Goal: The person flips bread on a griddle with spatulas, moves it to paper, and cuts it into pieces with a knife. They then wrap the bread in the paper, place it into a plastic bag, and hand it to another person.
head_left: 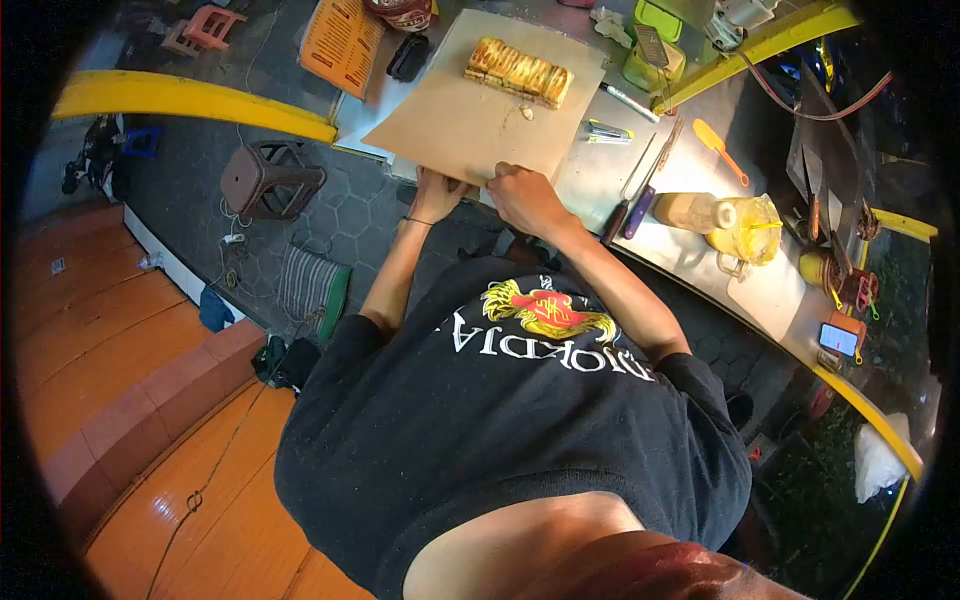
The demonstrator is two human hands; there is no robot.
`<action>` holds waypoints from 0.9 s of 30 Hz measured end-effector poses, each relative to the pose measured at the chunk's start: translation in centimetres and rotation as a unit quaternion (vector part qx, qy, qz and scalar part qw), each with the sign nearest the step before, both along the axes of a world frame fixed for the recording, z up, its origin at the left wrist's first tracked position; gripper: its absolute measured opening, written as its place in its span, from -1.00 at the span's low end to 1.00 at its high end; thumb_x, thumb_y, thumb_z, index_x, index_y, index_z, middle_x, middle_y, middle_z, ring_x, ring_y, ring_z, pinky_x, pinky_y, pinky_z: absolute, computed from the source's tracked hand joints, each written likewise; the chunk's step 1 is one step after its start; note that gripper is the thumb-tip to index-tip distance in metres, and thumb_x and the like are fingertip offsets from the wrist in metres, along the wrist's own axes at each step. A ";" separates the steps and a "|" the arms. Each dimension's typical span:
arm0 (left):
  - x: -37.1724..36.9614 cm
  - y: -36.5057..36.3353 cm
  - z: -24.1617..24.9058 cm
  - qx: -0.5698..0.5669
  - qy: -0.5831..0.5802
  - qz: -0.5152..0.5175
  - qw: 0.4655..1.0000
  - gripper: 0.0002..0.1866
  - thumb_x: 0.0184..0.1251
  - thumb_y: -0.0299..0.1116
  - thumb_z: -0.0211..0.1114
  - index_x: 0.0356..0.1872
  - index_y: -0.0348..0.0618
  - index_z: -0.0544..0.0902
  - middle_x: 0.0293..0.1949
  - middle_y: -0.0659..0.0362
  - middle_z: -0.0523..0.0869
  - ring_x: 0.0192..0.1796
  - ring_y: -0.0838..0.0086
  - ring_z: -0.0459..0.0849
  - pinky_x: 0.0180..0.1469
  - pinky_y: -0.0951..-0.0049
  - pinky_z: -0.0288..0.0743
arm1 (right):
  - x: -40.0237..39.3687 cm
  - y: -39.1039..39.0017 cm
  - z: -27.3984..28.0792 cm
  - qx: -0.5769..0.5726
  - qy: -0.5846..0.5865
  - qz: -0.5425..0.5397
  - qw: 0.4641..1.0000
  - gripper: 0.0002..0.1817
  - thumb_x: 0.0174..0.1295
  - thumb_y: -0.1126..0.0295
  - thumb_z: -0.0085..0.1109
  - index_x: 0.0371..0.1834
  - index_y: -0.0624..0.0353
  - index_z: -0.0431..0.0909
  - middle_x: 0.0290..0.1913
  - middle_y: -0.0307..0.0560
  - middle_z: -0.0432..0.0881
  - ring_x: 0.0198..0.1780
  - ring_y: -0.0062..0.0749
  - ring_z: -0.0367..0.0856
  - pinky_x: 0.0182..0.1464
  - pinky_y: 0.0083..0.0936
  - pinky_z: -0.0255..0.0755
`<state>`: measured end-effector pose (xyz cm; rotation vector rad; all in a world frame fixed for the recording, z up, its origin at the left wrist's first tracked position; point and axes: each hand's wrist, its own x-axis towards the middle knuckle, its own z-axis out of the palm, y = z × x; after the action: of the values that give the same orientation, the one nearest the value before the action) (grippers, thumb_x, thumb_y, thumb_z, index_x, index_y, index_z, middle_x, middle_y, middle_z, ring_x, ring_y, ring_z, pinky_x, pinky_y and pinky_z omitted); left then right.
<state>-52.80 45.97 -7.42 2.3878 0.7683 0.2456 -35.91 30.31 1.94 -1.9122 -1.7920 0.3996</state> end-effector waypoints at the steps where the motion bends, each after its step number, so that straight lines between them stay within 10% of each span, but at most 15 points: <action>1: -0.5 0.6 -0.3 -0.108 -0.010 -0.002 0.994 -0.49 0.16 -0.27 0.43 0.17 -0.10 0.59 0.27 0.01 0.52 0.30 0.01 0.44 0.26 0.08 0.35 | -0.3 -0.2 0.8 -0.049 -0.013 0.041 0.998 -0.79 0.21 0.34 0.15 -0.42 0.22 0.69 -0.31 0.16 0.65 -0.25 0.04 0.68 -0.14 -0.18 0.57; 4: -2.1 3.8 0.3 0.004 -0.211 0.020 0.977 -0.49 0.23 -0.31 0.38 0.23 -0.10 0.55 0.31 0.00 0.48 0.30 0.06 0.47 0.31 0.13 0.35 | 0.9 -1.5 3.8 -0.118 0.038 0.120 0.985 -0.81 0.21 0.36 0.13 -0.37 0.26 0.65 -0.29 0.12 0.61 -0.24 0.06 0.65 -0.13 -0.15 0.54; 7: -3.2 6.3 6.0 -0.423 -0.291 0.098 0.852 -0.50 0.30 -0.35 0.34 0.25 -0.22 0.52 0.32 0.01 0.48 0.38 0.31 0.41 0.33 0.34 0.35 | 5.1 -0.8 7.1 -0.177 0.042 0.269 0.946 -0.81 0.20 0.37 0.13 -0.36 0.27 0.65 -0.29 0.13 0.64 -0.32 0.06 0.65 -0.16 -0.14 0.54; 9: -3.4 8.2 8.7 -0.327 -0.199 -0.081 0.920 -0.58 0.29 -0.36 0.34 0.16 -0.27 0.60 0.28 -0.02 0.53 0.30 0.39 0.48 0.26 0.42 0.41 | 8.9 1.4 9.2 -0.258 0.055 0.262 0.928 -0.82 0.20 0.38 0.12 -0.37 0.25 0.65 -0.30 0.15 0.64 -0.25 0.02 0.65 -0.14 -0.19 0.53; 12: -0.8 10.9 8.8 -0.341 -0.130 -0.012 0.931 -0.67 0.30 -0.31 0.37 -0.02 -0.32 0.69 0.06 0.07 0.68 0.05 0.48 0.62 0.11 0.49 0.48 | 9.2 3.1 11.1 -0.170 -0.071 -0.034 0.982 -0.82 0.17 0.40 0.17 -0.22 0.20 0.66 -0.12 0.11 0.65 -0.09 -0.01 0.62 -0.07 -0.22 0.51; 13: 0.5 11.8 8.6 -0.335 -0.156 0.058 0.927 -0.68 0.30 -0.28 0.38 -0.07 -0.34 0.71 -0.03 0.12 0.72 -0.03 0.50 0.65 0.06 0.50 0.49 | 8.0 3.8 10.4 0.082 -0.087 -0.117 0.986 -0.78 0.14 0.42 0.20 -0.13 0.16 0.65 -0.02 0.08 0.62 0.00 0.00 0.59 -0.02 -0.23 0.50; 14: 2.4 12.2 8.6 -0.402 -0.230 0.059 0.884 -0.61 0.27 -0.19 0.42 -0.09 -0.35 0.72 -0.13 0.19 0.75 -0.10 0.54 0.66 0.00 0.52 0.49 | 7.1 4.2 9.4 0.328 -0.102 -0.191 0.919 -0.70 0.12 0.44 0.24 -0.05 0.11 0.64 0.08 0.06 0.60 0.08 0.01 0.56 0.03 -0.23 0.50; 18: 9.0 15.5 6.1 -0.455 -0.238 0.079 0.854 -0.55 0.22 -0.14 0.46 -0.06 -0.33 0.71 -0.16 0.21 0.75 -0.12 0.58 0.65 -0.02 0.55 0.49 | 4.6 3.6 0.7 0.095 -0.149 -0.066 0.982 0.16 -0.08 0.20 0.51 0.59 -0.07 -0.07 0.52 0.13 0.06 0.54 0.04 0.02 0.46 0.12 0.03; 21: 11.9 18.3 3.1 -0.360 -0.170 0.097 0.912 -0.36 0.14 -0.08 0.51 0.14 -0.33 0.59 0.03 0.07 0.70 0.03 0.41 0.65 0.12 0.42 0.48 | 7.2 4.1 -2.2 -0.025 -0.211 -0.128 0.969 0.24 -0.14 0.15 0.54 0.60 -0.05 -0.13 0.51 0.16 0.07 0.54 0.08 0.02 0.44 0.17 0.04; 23: 12.8 15.8 4.7 0.117 -0.265 0.075 0.954 -0.13 0.08 -0.03 0.53 0.35 -0.30 0.37 0.26 -0.11 0.53 0.25 0.16 0.54 0.31 0.27 0.36 | 8.1 4.2 -3.7 -0.016 -0.193 -0.158 0.968 0.29 -0.16 0.12 0.56 0.61 -0.04 -0.19 0.50 0.15 0.10 0.52 0.07 0.08 0.42 0.19 0.06; 25: 13.9 13.6 7.8 0.065 -0.277 -0.059 0.957 0.06 -0.01 0.03 0.55 0.45 -0.28 0.19 0.38 -0.20 0.35 0.39 -0.01 0.35 0.43 0.13 0.21 | 10.1 4.9 -3.5 -0.127 -0.152 -0.131 0.971 0.33 -0.17 0.09 0.57 0.61 -0.03 -0.24 0.46 0.11 0.17 0.45 0.05 0.20 0.39 0.20 0.11; 27: 13.7 10.8 8.5 0.132 -0.055 -0.325 0.935 0.12 -0.08 0.06 0.57 0.45 -0.31 0.18 0.38 -0.17 0.34 0.40 0.00 0.34 0.44 0.14 0.19 | 10.2 5.0 -2.9 -0.174 -0.133 -0.135 0.966 0.35 -0.19 0.07 0.58 0.61 -0.03 -0.25 0.38 0.08 0.28 0.39 0.02 0.29 0.37 0.21 0.15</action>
<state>-39.07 56.74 1.11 2.7014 -0.1425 0.2103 -25.71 35.32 -0.97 -2.5235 -1.6686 0.3954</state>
